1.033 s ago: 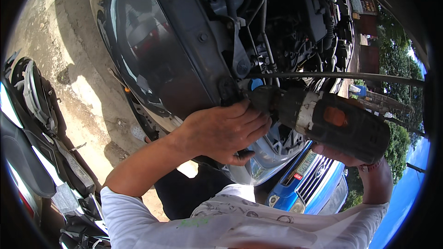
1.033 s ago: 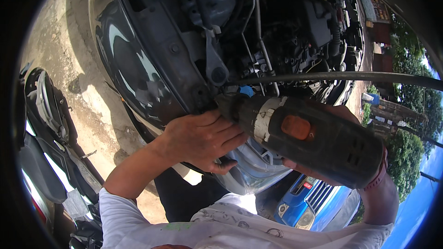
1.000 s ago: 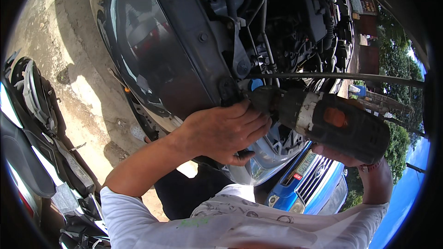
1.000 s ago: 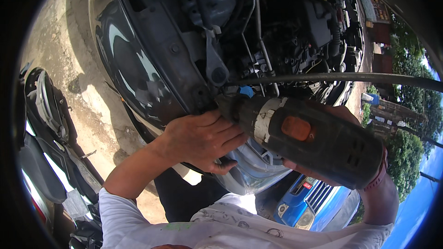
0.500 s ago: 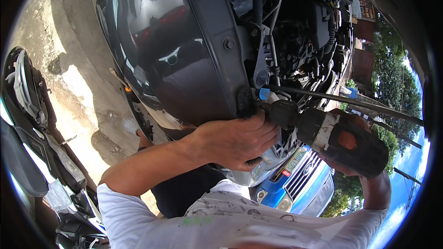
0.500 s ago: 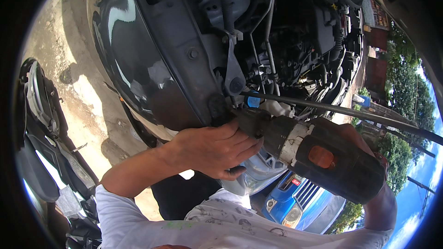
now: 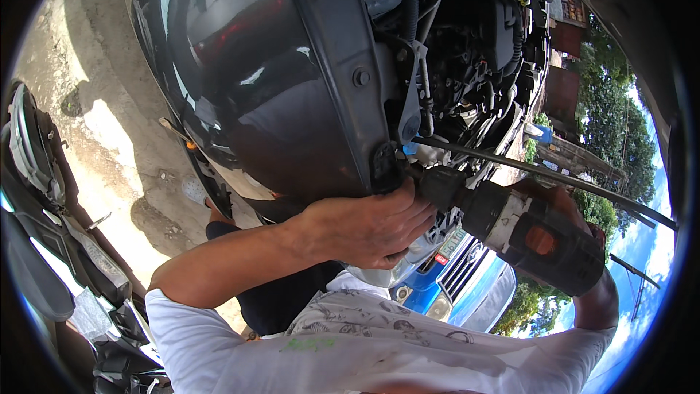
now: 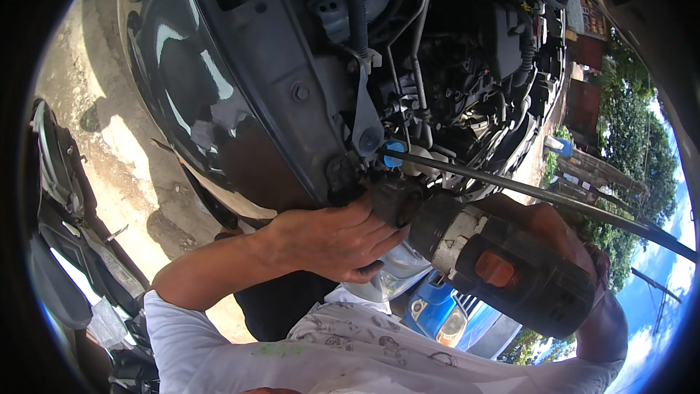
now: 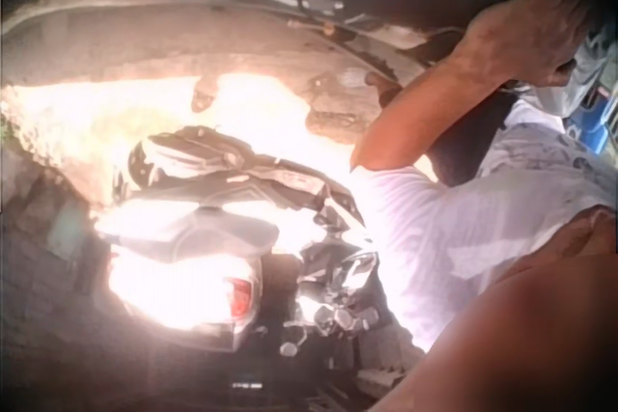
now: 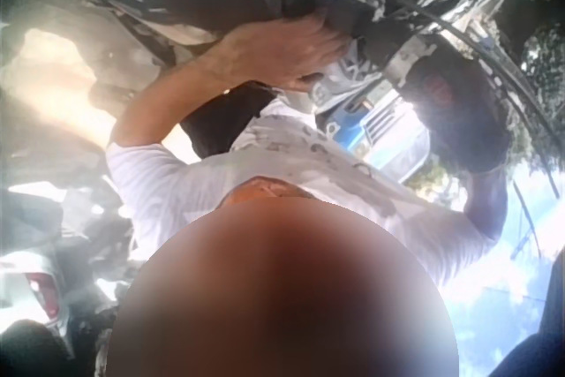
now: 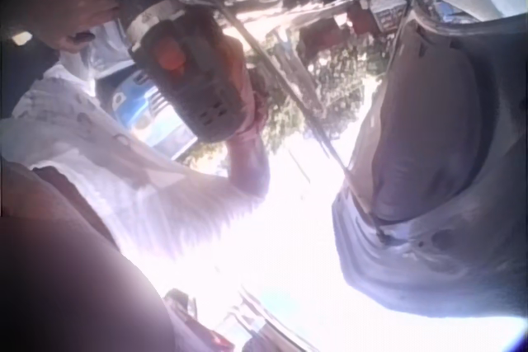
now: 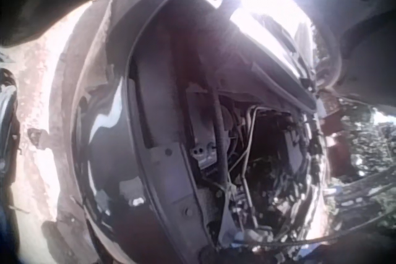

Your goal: The person uses a cordless impact wrench to remove fasteners from the front bumper of a black car, then aligns and presses the bumper into place by hand, checking the fit along the edges.

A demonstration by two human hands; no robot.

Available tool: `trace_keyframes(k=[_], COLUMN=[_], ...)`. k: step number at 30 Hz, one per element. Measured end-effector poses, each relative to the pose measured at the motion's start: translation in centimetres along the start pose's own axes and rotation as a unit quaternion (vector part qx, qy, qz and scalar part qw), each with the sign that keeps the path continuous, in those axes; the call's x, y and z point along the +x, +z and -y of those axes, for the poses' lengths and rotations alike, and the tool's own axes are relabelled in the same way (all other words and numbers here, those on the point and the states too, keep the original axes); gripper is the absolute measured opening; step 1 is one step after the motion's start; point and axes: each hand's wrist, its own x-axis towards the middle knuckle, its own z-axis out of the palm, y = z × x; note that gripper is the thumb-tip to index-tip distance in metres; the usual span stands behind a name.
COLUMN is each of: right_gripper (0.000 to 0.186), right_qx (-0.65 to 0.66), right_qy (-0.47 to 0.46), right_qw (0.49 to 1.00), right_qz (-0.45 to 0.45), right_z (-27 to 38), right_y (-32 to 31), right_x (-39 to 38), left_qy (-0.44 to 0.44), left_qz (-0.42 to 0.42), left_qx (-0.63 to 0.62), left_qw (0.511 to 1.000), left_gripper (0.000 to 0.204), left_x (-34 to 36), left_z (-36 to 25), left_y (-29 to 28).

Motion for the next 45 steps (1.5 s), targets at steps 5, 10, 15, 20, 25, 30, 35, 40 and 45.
trace_keyframes(k=[5,10,15,20,25,30,35,40,45], right_gripper=[0.073,0.070,0.073,0.074,0.072,0.095,0.114,0.122,0.137], right_qx=[-0.173,0.023,-0.074,0.163,0.162,-0.033,-0.193,-0.295,-0.239], right_qy=[-0.089,-0.048,-0.014,0.092,0.038,0.004,-0.160,-0.245,-0.309], right_qw=[0.977,0.998,0.996,0.982,0.985,0.999,0.966,0.907,0.913], right_qz=[0.088,0.021,0.042,-0.027,-0.044,-0.039,-0.058,-0.175,-0.118], right_z=[1.1,1.3,1.9,1.7,-0.1,-1.1,-1.7,-2.9,-2.9], right_y=[-1.2,0.3,-0.1,0.5,0.7,-0.4,0.6,1.0,0.7], right_x=[0.8,0.5,0.6,-0.2,-0.8,-0.5,-0.5,-1.4,-1.1], left_qy=[0.012,0.005,0.002,0.000,0.002,-0.007,-0.015,-0.016,-0.013], left_qz=[0.010,-0.001,-0.004,-0.001,-0.014,-0.010,0.001,-0.005,-0.010], left_qx=[-0.004,0.017,0.016,0.009,0.022,0.025,0.009,0.001,0.007], left_qw=[1.000,1.000,1.000,1.000,1.000,1.000,1.000,1.000,1.000], left_gripper=[0.058,0.057,0.056,0.054,0.054,0.053,0.051,0.058,0.056], left_x=[-0.1,-0.1,-0.1,-0.1,0.0,0.1,0.0,0.0,0.0], left_z=[-0.1,-0.1,-0.2,-0.1,0.0,0.0,-0.1,-0.2,-0.2], left_y=[0.1,0.1,0.2,0.1,0.1,0.1,-0.1,-0.1,0.1])
